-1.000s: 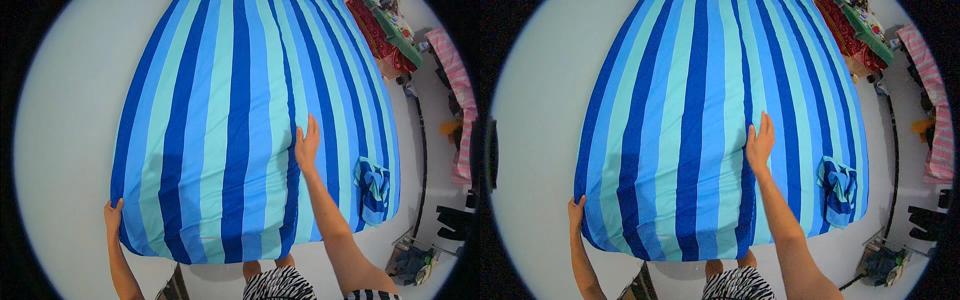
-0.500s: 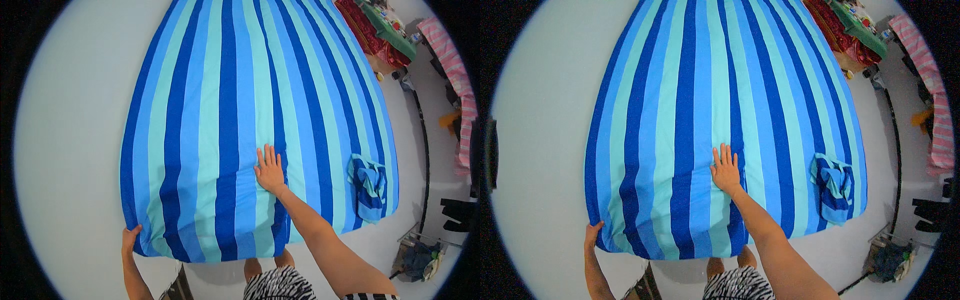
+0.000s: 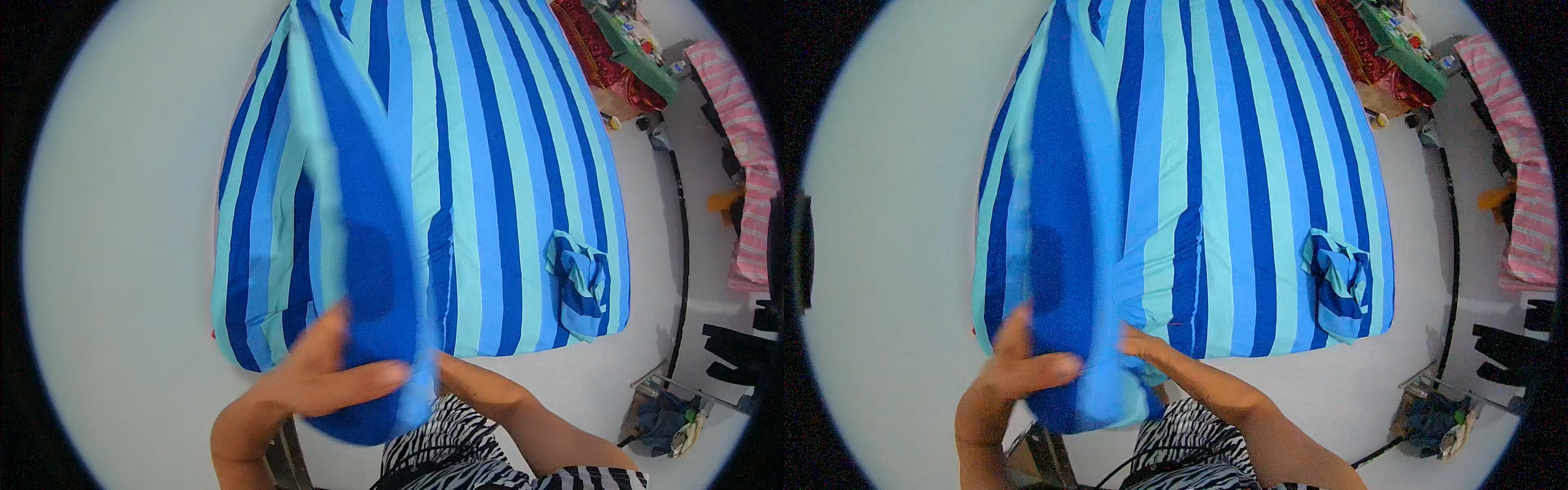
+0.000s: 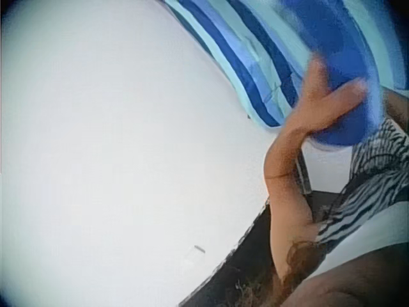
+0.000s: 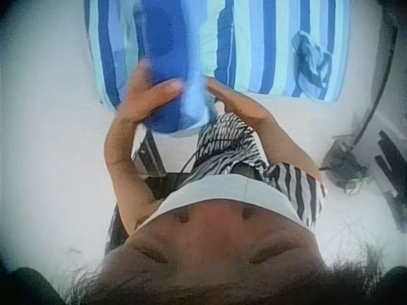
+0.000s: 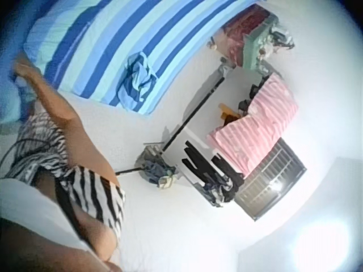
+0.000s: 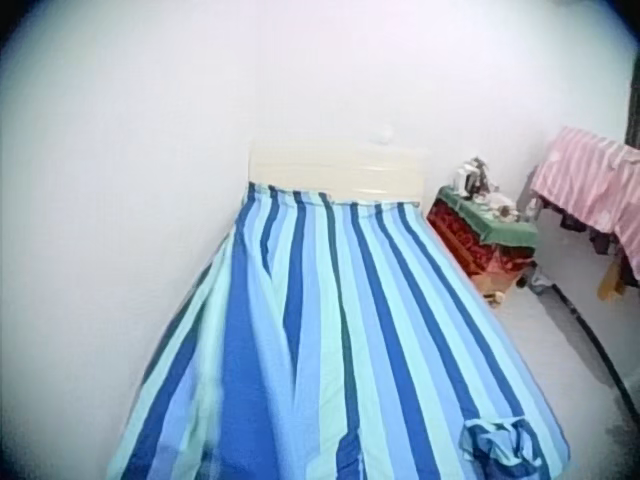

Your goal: The person sits on a mattress and hand-sews a blue and light blue striped sheet using a needle and red thread. They pull the thread through the fabric, adjust the sheet, and later retrieve a spool of thread from a nearby table before continuing to sew and smooth the sheet.

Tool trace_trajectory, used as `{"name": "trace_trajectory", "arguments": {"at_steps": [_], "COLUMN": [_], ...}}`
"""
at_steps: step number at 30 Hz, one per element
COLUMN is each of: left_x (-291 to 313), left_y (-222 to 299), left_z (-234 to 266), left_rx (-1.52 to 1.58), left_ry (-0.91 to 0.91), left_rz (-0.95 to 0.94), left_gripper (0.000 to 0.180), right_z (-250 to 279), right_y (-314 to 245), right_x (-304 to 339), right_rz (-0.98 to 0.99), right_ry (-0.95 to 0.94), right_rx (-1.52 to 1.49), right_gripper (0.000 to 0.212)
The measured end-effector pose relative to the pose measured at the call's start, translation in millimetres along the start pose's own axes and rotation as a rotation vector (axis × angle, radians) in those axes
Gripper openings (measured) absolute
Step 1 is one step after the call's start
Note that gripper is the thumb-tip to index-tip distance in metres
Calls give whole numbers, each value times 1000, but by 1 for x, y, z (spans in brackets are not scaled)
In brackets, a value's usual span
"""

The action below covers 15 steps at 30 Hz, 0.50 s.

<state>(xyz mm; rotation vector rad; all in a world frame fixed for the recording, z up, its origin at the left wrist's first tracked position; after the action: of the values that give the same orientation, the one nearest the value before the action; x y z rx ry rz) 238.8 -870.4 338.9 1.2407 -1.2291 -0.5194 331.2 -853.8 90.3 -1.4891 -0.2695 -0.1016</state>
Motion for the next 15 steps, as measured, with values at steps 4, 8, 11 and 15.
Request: {"name": "trace_trajectory", "arguments": {"at_steps": [4,8,11,15], "left_x": [-102,-199,-177,-145], "left_y": [19,32,54,2], "left_z": [-109,-224,-263,-185], "left_rx": [149,109,-433,-312], "left_ry": [81,204,-245,465], "left_rz": [-531,-571,-773,-1293], "left_gripper": [61,69,52,26], "right_z": [115,234,312,381], "right_y": [101,132,103,64], "right_x": [157,332,381,364], "right_rz": [-449,-559,-298,85], "right_ry": [505,1158,1513,1617], "right_rx": [26,-189,-355,-544], "right_gripper": [71,71,71,71]}}
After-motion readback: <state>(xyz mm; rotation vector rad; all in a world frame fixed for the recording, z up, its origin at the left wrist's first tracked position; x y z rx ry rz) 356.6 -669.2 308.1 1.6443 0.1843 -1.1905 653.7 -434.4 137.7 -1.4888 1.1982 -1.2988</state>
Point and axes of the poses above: each hand's wrist, its own x-axis away from the middle knuckle, its own z-axis out of the back of the hand, y = z × x, the point moved 7 cm from there along -x, towards the middle knuckle, and after that the axes turned 7 degrees about -x, right-handed, at the moved point
